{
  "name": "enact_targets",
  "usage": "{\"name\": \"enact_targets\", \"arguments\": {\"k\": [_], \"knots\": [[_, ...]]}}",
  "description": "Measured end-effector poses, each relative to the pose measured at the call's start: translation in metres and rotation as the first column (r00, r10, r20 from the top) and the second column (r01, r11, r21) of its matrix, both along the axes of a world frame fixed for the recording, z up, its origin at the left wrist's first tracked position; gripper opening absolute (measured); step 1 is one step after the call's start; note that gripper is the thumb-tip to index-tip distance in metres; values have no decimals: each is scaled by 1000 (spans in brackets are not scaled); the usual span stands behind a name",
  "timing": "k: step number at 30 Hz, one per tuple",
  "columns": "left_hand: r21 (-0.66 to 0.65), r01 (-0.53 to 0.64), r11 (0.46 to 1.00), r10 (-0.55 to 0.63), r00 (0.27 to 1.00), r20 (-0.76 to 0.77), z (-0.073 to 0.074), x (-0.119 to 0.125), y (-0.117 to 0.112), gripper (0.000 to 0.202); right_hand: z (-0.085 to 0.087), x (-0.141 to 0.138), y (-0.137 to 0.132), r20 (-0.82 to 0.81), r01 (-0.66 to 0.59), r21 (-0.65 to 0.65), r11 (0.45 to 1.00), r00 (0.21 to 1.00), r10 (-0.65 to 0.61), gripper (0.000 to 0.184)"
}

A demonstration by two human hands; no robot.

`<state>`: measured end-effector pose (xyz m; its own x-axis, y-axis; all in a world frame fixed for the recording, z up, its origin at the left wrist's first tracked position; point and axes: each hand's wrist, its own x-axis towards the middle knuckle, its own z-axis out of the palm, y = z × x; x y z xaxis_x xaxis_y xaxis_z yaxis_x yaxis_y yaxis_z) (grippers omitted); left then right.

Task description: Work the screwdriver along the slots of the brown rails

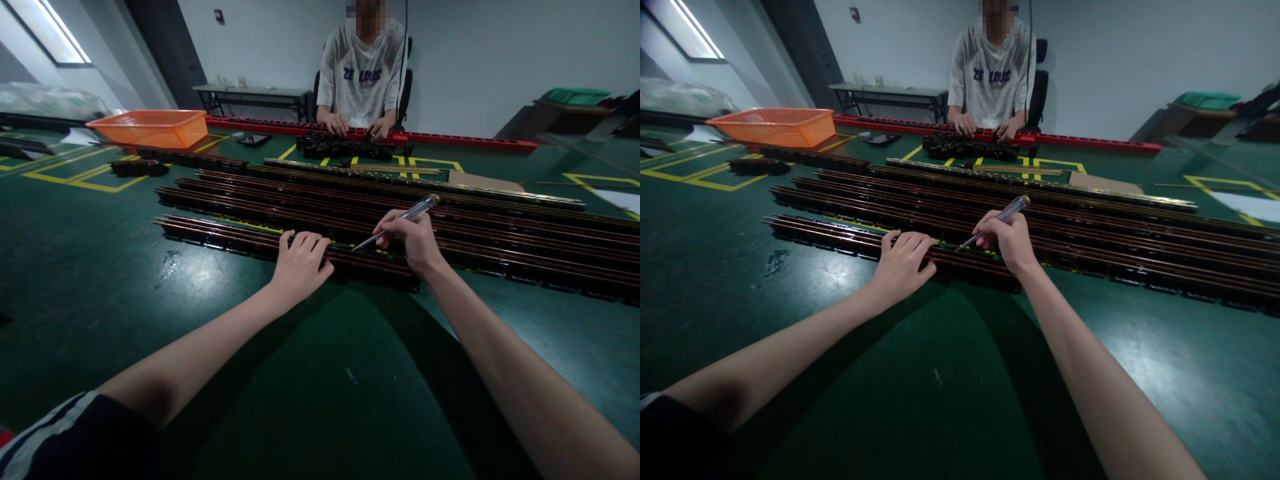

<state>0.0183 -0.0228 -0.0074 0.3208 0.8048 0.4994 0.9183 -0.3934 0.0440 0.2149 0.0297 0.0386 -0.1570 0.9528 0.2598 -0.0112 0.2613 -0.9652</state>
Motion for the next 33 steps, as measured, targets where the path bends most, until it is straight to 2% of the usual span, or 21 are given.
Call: {"name": "enact_targets", "arguments": {"k": [15, 22, 33], "knots": [[-24, 37, 999, -37, 999, -18, 2, 0, 0, 29, -2, 1, 0, -6, -22, 11, 1000, 1000, 22, 10], [-27, 33, 999, -34, 999, -30, 2, 0, -1, 31, -3, 3, 2, -7, 17, 34, 999, 1000, -17, 12], [-40, 28, 999, -30, 998, -51, 3, -1, -1, 33, -5, 4, 4, -63, 147, 69, 987, 988, -143, 16]]}}
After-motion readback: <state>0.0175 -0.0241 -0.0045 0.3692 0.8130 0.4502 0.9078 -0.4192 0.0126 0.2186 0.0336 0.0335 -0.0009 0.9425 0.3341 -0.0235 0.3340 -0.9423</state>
